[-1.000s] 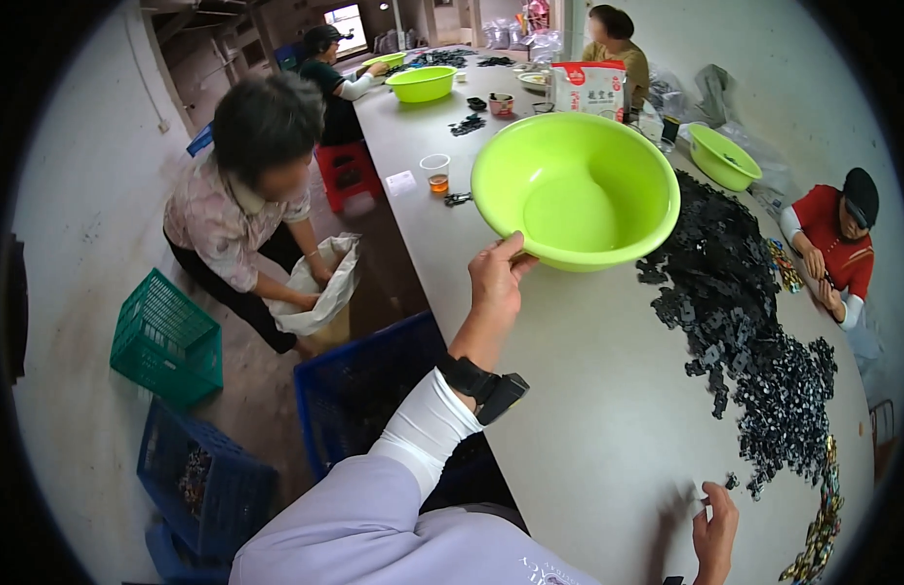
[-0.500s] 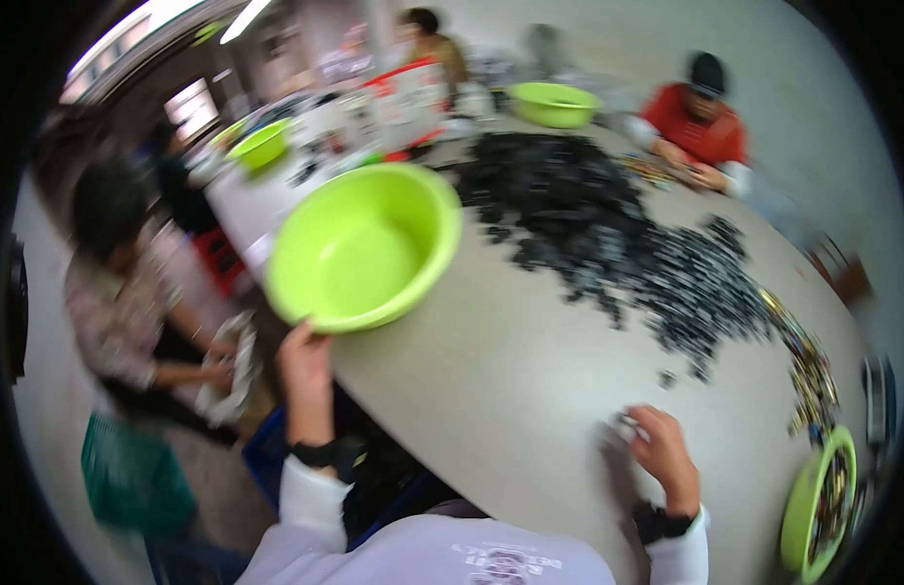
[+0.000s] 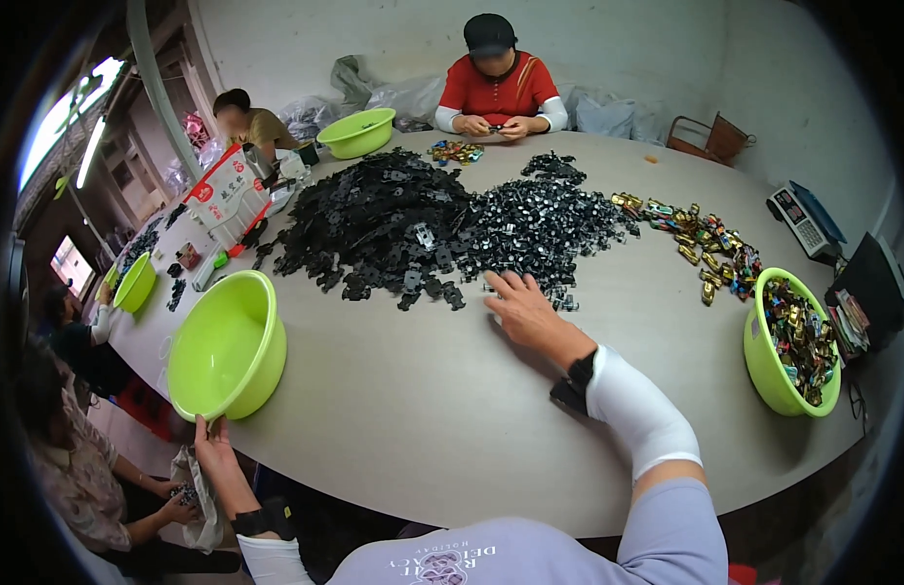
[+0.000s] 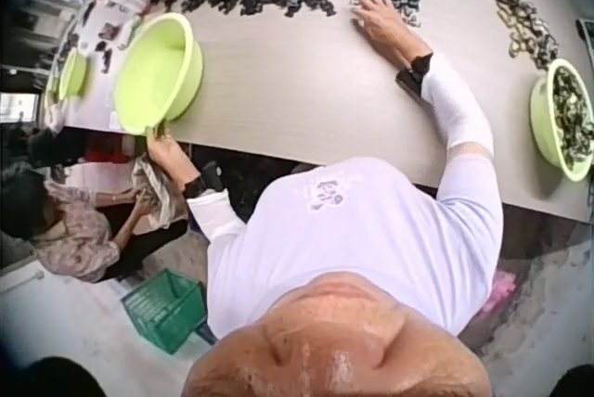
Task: Sorting and assembling small plastic or metal parts at a workbench.
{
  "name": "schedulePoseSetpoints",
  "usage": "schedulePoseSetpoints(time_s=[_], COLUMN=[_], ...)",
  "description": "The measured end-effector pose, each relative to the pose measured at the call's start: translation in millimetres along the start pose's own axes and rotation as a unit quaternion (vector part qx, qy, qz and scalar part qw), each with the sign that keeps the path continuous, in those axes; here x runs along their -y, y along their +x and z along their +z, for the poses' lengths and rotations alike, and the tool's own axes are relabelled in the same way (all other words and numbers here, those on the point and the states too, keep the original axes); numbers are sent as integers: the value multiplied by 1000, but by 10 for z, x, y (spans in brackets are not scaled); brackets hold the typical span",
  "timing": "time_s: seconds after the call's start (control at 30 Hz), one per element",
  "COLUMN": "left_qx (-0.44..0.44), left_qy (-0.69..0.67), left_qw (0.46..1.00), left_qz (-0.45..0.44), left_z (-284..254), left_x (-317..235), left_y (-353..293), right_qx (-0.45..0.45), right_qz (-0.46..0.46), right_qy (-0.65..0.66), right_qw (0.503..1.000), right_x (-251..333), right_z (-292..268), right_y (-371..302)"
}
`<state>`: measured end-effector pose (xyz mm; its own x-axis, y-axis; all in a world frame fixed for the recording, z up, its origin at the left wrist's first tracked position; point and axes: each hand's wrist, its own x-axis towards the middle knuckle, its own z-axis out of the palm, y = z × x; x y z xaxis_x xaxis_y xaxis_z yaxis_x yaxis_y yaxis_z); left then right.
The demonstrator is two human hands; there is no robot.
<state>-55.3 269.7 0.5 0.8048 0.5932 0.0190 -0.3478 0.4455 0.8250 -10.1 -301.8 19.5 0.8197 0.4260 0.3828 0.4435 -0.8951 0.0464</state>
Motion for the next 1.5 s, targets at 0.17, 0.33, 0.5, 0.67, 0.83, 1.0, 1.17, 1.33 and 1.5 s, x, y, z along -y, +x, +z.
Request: schedulePoseSetpoints(time_s=[0.17,0.33,0.5,0.67,0.83,1.0,1.17,1.33,1.5], left_qx=[-76,67,329,556,654,606,525,480,555], left_qy=[23,306,518,546,557,586,589,567,441], left_qw=[997,927,755,521,397,411,540,592,682], left_qz=[-13,205,232,349,322,347,293,314,181], left_z=[128,551,1520,1897,2694,3020,2983,2750,2094], left_x=[158,777,933,1382,1413,2107,2345,2096,1350], left_y=[-200,-892,-1220,-1404,-1297,-1058,-682,-773,-1267], right_qx=[-12,31,64,25,47,21,44,-18,-32], right_qz=[15,4,-32,6,30,48,26,-29,-33], right_qy=[-47,-42,-83,-81,-24,77,179,190,140], right_qw=[999,999,994,996,998,996,982,981,989], right_x=[-189,-426,-888,-843,-374,-323,-326,-254,-547], right_z=[406,572,270,163,518,951,844,956,827], right_y=[663,732,416,513,1097,1705,1730,1321,868])
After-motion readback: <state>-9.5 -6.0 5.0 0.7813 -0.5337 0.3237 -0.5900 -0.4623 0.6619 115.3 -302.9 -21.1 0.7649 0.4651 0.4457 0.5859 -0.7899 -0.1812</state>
